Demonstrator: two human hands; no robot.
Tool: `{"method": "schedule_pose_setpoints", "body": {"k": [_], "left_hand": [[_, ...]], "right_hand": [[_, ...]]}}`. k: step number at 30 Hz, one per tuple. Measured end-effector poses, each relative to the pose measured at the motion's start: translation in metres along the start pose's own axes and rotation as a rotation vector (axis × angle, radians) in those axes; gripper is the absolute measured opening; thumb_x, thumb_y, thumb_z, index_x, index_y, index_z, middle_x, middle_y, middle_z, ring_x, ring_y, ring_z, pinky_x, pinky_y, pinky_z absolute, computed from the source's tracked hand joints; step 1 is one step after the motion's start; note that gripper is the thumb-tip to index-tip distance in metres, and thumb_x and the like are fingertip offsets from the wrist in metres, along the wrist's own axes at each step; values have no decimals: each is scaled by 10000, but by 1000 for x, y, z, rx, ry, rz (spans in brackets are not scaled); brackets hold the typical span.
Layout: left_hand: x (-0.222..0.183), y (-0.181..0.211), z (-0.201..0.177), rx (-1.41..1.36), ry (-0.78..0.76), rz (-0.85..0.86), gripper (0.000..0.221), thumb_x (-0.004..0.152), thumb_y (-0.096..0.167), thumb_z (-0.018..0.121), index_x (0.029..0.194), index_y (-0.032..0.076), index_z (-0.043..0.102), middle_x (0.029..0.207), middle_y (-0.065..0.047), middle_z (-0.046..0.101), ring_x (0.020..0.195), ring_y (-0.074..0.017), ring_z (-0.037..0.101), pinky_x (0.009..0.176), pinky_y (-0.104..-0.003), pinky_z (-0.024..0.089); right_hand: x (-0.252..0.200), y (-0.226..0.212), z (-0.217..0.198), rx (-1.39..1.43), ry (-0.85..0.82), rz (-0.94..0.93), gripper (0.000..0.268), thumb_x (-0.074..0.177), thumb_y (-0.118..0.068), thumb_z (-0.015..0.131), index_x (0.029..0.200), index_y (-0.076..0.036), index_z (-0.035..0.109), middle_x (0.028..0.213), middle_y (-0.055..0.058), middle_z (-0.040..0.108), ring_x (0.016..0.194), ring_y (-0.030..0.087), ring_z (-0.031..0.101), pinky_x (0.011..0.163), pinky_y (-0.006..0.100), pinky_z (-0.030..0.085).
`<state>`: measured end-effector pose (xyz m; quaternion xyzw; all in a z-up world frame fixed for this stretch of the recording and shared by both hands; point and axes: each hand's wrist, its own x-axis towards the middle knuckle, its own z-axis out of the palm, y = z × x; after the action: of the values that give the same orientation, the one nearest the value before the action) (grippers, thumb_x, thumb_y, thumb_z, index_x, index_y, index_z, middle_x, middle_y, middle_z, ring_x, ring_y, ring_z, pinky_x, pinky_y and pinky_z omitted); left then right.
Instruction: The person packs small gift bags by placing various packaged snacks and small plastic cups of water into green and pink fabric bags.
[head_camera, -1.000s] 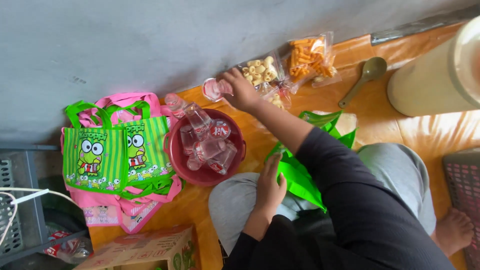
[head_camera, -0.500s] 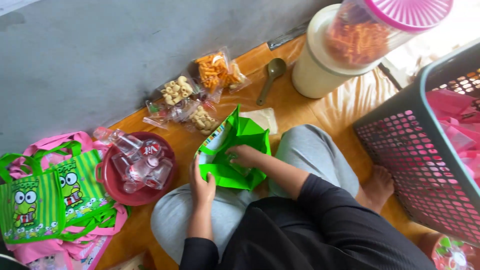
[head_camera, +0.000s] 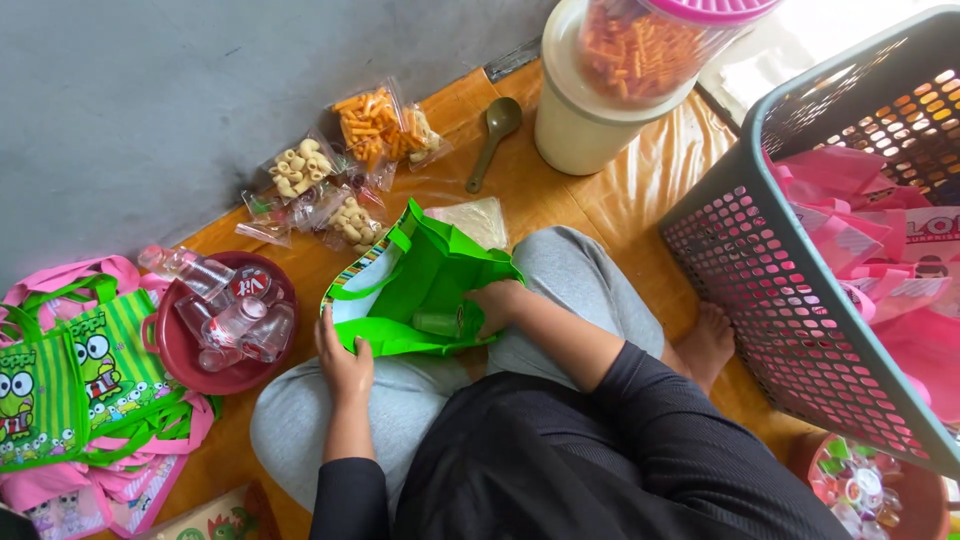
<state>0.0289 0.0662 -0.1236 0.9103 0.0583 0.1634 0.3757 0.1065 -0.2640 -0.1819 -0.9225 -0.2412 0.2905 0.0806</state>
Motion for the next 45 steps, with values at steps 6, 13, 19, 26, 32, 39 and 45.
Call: {"method": "schedule_pose_setpoints", "body": {"k": [6,13,19,26,32,39,45], "left_hand": [[-9,26,-13,49,-62,-16,818,804,51,624,1583,77,377,1475,-297,423,1329,-525,478,1028,-641,449],[-10,42,-15,154,-270,-13,694,804,17,586,1476,185,547,1316,-181,608,1174,-422,636,938,-560,540],[0,28,0,143,-329,-91,716,778,63,568,1463,264,517,1324,-75,585,1180,-359,637,907,-541,574],[14,30,1,-29,-262,-217,751,758,67,554,1486,218,446,1365,-136,540,1239,-410,591,941,-591,553],[19,16,11,-128,-273,-351,883,756,61,544,1594,207,308,1493,-174,433,1374,-428,474,1069,-586,465],[40,41,-5,-246,-380,-485,813,792,62,481,1586,132,323,1496,-243,436,1373,-490,448,1081,-619,429],[52,49,-14,-376,-370,-566,801,847,52,505,1611,136,280,1576,-238,342,1468,-480,321,1172,-623,319]], "right_hand": [[-28,-28,-34,47,-24,-19,1032,517,-820,769,1387,-285,626,1088,23,789,1083,245,738,887,409,582],[-22,-36,-13,15,-10,-27,702,770,-619,723,1377,-281,628,1119,48,768,1115,268,719,918,452,586],[-26,-43,-52,200,21,-149,613,845,-446,754,1380,-168,644,1137,139,745,1103,350,713,964,484,558],[55,-80,-144,1117,173,-250,321,945,-223,733,1236,-88,721,1010,88,762,985,196,686,984,397,532],[235,-89,-121,1112,359,-7,363,843,-179,749,1205,-196,729,1074,66,748,927,212,771,771,297,651],[326,-135,-77,95,256,-53,544,838,-310,656,1380,-274,631,1614,184,269,1112,499,681,946,503,609],[307,-116,-119,300,375,-105,361,767,-269,825,1075,-103,735,1039,112,696,992,349,727,844,441,601]]}}
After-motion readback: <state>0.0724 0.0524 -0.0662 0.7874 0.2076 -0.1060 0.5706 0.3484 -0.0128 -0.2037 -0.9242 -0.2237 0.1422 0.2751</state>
